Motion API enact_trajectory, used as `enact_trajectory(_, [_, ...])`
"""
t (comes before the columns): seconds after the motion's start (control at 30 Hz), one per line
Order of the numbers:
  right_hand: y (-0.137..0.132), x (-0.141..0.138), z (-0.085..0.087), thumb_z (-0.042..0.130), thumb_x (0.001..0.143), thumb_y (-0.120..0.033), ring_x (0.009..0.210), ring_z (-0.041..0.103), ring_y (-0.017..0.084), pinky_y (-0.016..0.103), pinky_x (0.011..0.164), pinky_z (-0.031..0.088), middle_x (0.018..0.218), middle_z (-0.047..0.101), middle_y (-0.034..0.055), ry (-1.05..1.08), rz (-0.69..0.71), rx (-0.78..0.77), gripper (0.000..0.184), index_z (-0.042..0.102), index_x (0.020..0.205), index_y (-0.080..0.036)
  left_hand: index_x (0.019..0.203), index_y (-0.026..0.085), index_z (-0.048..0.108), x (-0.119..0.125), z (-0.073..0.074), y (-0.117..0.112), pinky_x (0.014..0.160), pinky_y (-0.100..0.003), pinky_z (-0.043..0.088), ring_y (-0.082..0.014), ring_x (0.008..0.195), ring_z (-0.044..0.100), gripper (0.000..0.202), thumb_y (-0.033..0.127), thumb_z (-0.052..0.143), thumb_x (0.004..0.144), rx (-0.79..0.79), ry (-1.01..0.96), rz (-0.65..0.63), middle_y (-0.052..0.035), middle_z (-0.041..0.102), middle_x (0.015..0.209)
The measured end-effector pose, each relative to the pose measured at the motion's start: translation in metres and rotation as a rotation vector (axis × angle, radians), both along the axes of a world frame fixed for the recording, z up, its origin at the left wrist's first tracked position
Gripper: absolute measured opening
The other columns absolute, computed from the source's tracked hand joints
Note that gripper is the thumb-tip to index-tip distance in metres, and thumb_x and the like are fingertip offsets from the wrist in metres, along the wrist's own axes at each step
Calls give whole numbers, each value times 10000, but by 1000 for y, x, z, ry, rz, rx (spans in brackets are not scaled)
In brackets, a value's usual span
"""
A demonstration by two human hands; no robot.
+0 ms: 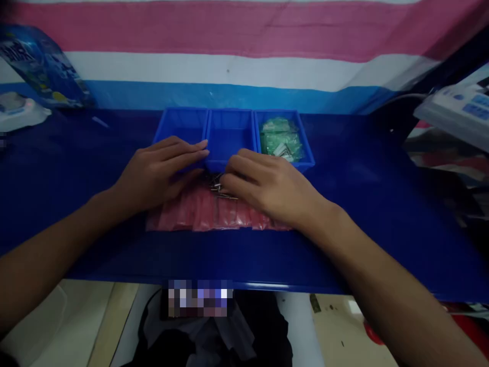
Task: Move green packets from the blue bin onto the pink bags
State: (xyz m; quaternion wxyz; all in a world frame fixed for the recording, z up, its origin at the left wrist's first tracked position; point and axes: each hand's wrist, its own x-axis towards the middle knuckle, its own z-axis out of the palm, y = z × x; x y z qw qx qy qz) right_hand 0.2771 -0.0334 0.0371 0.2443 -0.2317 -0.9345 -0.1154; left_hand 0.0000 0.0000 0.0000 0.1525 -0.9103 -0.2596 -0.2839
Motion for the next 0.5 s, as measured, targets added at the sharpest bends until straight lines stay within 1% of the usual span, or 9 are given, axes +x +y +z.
enact_trajectory(0.07, [-1, 2, -3, 560, 1109, -221, 869, 683, 216, 357, 730, 535, 994, 776, 98, -86, 38, 60, 225, 771, 1052, -168, 1370, 137, 675, -1, 0, 1, 886, -381, 700, -224, 1109, 757, 299, 266, 609, 1109, 54, 11, -7, -78, 752, 1387])
enact_trajectory(0.17, [3, 4, -3, 576, 1107, -235, 918, 687, 232, 380, 759, 529, 1055, 790, 97, -135, 48, 123, 206, 766, 1135, -159, 1396, 160, 655, -2, 1, 4, 851, -380, 705, -219, 1103, 753, 321, 298, 599, 1111, 77, 33, -24, -70, 754, 1385])
enact_trajectory(0.27, [4, 5, -2, 555, 1121, -261, 967, 687, 240, 391, 796, 525, 1102, 800, 83, -181, 4, 107, 217, 758, 1156, -193, 1388, 167, 654, -2, 1, 5, 884, -376, 697, -210, 1134, 747, 307, 300, 568, 1125, 62, 47, -11, -60, 744, 1405])
enact_trajectory(0.33, [3, 4, -3, 550, 1128, -308, 963, 678, 244, 397, 806, 523, 1096, 803, 75, -163, -39, 107, 227, 757, 1137, -216, 1374, 158, 663, -2, 1, 3, 902, -372, 688, -216, 1152, 747, 296, 285, 560, 1127, 51, 50, 8, -58, 740, 1410])
enact_trajectory(0.4, [2, 4, -3, 579, 1116, -354, 964, 672, 257, 409, 810, 527, 1095, 804, 79, -108, -48, 127, 225, 759, 1133, -220, 1373, 149, 672, -1, 1, 1, 908, -357, 680, -226, 1168, 747, 297, 269, 559, 1126, 43, 63, 30, -58, 736, 1418])
enact_trajectory(0.43, [2, 4, -4, 594, 1109, -361, 969, 672, 264, 415, 814, 531, 1099, 804, 81, -77, -47, 140, 220, 762, 1138, -222, 1376, 145, 676, -1, 1, 0, 911, -348, 675, -231, 1179, 746, 301, 262, 558, 1125, 40, 69, 42, -60, 732, 1426])
enact_trajectory(0.5, [3, 5, -3, 585, 1108, -329, 1008, 679, 280, 432, 847, 543, 1132, 803, 94, -35, -67, 124, 220, 766, 1166, -219, 1383, 145, 684, -1, 1, -1, 924, -337, 666, -233, 1192, 746, 311, 262, 557, 1124, 28, 79, 51, -62, 724, 1442])
